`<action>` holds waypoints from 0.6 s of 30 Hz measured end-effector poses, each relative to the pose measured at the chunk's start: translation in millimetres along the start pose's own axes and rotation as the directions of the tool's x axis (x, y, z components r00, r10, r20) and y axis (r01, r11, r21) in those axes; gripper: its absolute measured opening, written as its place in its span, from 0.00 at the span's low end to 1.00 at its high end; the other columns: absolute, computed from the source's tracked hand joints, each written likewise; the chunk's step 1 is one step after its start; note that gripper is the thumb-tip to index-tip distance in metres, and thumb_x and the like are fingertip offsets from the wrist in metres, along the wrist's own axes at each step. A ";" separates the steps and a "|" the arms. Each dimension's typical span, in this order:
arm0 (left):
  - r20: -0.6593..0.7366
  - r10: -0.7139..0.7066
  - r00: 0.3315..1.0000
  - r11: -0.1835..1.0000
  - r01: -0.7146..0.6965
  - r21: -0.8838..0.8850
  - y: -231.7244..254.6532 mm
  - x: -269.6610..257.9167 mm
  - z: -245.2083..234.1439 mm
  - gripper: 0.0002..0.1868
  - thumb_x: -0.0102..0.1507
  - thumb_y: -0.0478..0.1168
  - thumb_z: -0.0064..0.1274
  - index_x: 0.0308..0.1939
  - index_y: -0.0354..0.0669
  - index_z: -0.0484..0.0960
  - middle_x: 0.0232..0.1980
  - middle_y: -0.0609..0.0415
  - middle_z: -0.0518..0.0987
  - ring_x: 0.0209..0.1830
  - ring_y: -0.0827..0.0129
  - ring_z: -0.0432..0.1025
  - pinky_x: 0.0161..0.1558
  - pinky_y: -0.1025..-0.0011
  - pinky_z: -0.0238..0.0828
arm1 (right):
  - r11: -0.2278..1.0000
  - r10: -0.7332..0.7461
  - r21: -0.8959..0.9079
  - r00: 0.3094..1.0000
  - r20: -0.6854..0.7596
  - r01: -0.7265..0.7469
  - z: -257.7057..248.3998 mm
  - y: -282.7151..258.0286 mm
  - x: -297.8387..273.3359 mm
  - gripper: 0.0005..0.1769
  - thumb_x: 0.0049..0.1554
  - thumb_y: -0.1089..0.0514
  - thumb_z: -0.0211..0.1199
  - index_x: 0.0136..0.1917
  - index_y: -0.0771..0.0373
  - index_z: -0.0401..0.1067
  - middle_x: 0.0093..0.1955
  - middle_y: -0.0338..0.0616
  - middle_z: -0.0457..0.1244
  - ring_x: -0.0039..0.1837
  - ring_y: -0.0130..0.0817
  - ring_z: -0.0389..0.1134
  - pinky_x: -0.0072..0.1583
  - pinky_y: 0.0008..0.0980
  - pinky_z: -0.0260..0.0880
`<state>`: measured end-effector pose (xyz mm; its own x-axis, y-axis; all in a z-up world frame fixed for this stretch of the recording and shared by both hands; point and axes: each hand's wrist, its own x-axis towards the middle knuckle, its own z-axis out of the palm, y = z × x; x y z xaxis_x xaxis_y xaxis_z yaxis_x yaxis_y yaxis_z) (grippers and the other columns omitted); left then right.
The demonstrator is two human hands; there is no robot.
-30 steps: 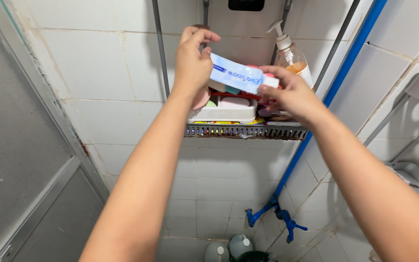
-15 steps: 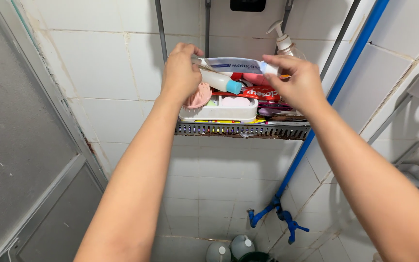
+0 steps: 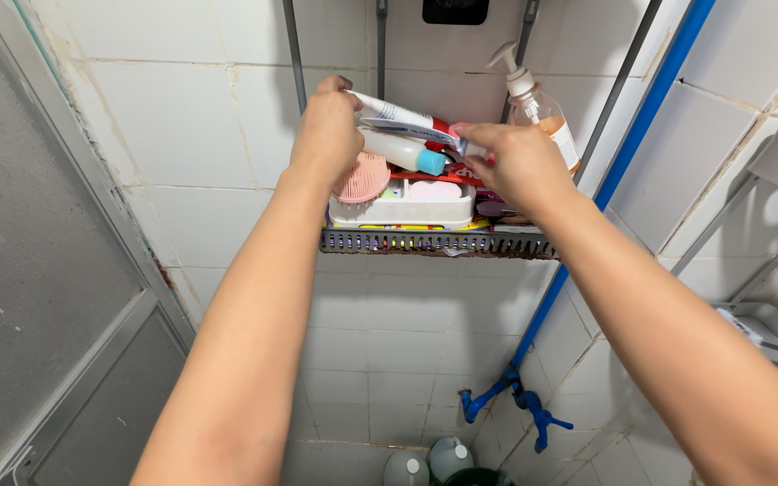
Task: Organizing various toiletries, soap, and containers on bathroom corner shelves.
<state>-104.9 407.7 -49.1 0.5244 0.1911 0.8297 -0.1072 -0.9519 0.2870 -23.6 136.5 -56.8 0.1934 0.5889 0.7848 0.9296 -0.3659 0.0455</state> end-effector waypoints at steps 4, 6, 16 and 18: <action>0.026 -0.007 1.000 0.999 0.006 0.051 3.7 -7.4 -3.3 0.17 0.50 0.21 0.53 0.41 0.35 0.86 0.59 0.44 0.77 0.54 0.48 0.75 0.56 0.59 0.73 | 0.985 0.026 -0.174 0.996 0.081 -0.012 11.4 1.1 5.0 0.17 0.53 0.58 0.69 0.57 0.54 0.81 0.51 0.47 0.72 0.48 0.49 0.72 0.49 0.46 0.72; 0.066 -0.059 0.996 0.992 0.052 0.112 9.1 -11.8 -6.6 0.09 0.62 0.27 0.52 0.42 0.38 0.85 0.58 0.49 0.79 0.57 0.52 0.75 0.57 0.59 0.74 | 0.972 0.042 -0.235 0.990 0.134 -0.009 20.2 7.7 3.3 0.16 0.54 0.59 0.66 0.57 0.53 0.80 0.48 0.45 0.72 0.52 0.46 0.72 0.50 0.47 0.72; -0.007 0.113 0.994 0.973 -0.109 0.205 19.4 -15.1 -2.9 0.11 0.55 0.33 0.59 0.42 0.40 0.84 0.61 0.50 0.78 0.59 0.51 0.73 0.57 0.59 0.72 | 0.976 0.078 -0.205 0.996 0.038 -0.069 -17.5 0.7 -6.0 0.13 0.59 0.52 0.67 0.57 0.51 0.81 0.50 0.43 0.72 0.50 0.47 0.71 0.49 0.46 0.71; 0.050 0.061 0.997 0.978 -0.070 0.198 26.3 -16.7 -3.0 0.11 0.56 0.31 0.58 0.43 0.42 0.84 0.63 0.52 0.78 0.61 0.53 0.72 0.58 0.58 0.71 | 0.976 0.080 -0.205 0.996 0.032 -0.072 -27.7 3.9 -9.2 0.11 0.58 0.52 0.67 0.55 0.49 0.81 0.50 0.42 0.72 0.51 0.48 0.71 0.47 0.47 0.71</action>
<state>-119.0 380.2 -53.9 0.5587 0.1201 0.8207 0.0257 -0.9915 0.1276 -30.5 109.7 -46.8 0.2774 0.5804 0.7656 0.8288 -0.5476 0.1148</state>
